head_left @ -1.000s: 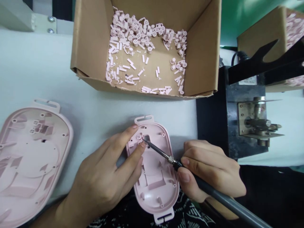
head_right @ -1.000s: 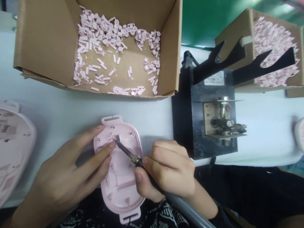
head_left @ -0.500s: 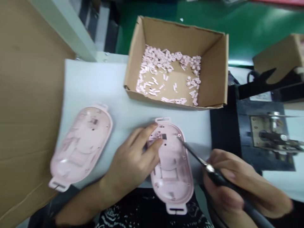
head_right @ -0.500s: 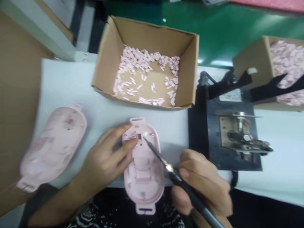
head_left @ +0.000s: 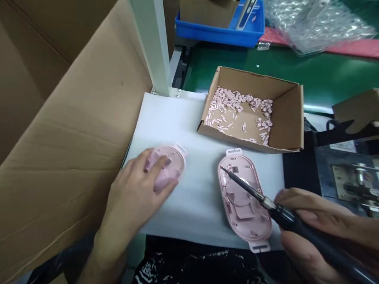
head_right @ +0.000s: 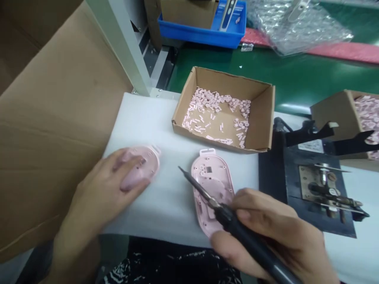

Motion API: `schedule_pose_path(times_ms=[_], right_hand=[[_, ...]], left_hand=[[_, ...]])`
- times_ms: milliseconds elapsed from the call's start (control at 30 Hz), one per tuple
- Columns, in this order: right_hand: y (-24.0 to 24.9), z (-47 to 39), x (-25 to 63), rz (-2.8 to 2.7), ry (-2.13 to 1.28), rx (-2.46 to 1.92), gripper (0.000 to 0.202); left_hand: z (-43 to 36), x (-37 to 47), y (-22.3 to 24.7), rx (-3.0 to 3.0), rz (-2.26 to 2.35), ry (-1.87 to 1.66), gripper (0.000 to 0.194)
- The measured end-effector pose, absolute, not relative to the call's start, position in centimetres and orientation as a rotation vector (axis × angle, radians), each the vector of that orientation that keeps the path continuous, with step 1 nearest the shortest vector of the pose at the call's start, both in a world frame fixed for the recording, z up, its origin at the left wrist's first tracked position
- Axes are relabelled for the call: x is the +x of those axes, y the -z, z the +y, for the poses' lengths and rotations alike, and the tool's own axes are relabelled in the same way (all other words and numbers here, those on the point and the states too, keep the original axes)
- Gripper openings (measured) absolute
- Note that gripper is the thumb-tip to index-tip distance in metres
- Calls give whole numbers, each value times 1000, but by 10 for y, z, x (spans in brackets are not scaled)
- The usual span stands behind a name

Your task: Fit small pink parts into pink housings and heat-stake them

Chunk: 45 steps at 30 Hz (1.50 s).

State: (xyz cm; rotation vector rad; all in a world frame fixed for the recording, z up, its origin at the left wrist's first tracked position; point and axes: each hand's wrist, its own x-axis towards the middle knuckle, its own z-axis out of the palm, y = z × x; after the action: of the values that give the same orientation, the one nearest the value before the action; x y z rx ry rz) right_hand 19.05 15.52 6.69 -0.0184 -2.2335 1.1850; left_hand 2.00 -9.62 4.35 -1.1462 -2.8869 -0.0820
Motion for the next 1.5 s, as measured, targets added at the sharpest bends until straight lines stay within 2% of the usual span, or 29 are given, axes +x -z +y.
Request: schedule_pose_path(times_ms=[100,267,600,1167,1500], right_hand=[[-68,141,155,-2272,-1210,123,17],[-51,126,126,-2225,-1127,146,25],[-62,129,127,-2566,-1128,251,24],[-57,122,126,-2623,-1082,205,20],[-42,121,128,-2479,-993,232,17]], left_hand=[[-95,34,-45,-1310,-2824,121,46],[-107,31,-37,-1427,-2666,288,25],[-108,16,-33,-1645,-2538,294,42],[-103,17,-36,-1640,-2630,295,40],[-104,19,-36,-1654,-2625,269,40]])
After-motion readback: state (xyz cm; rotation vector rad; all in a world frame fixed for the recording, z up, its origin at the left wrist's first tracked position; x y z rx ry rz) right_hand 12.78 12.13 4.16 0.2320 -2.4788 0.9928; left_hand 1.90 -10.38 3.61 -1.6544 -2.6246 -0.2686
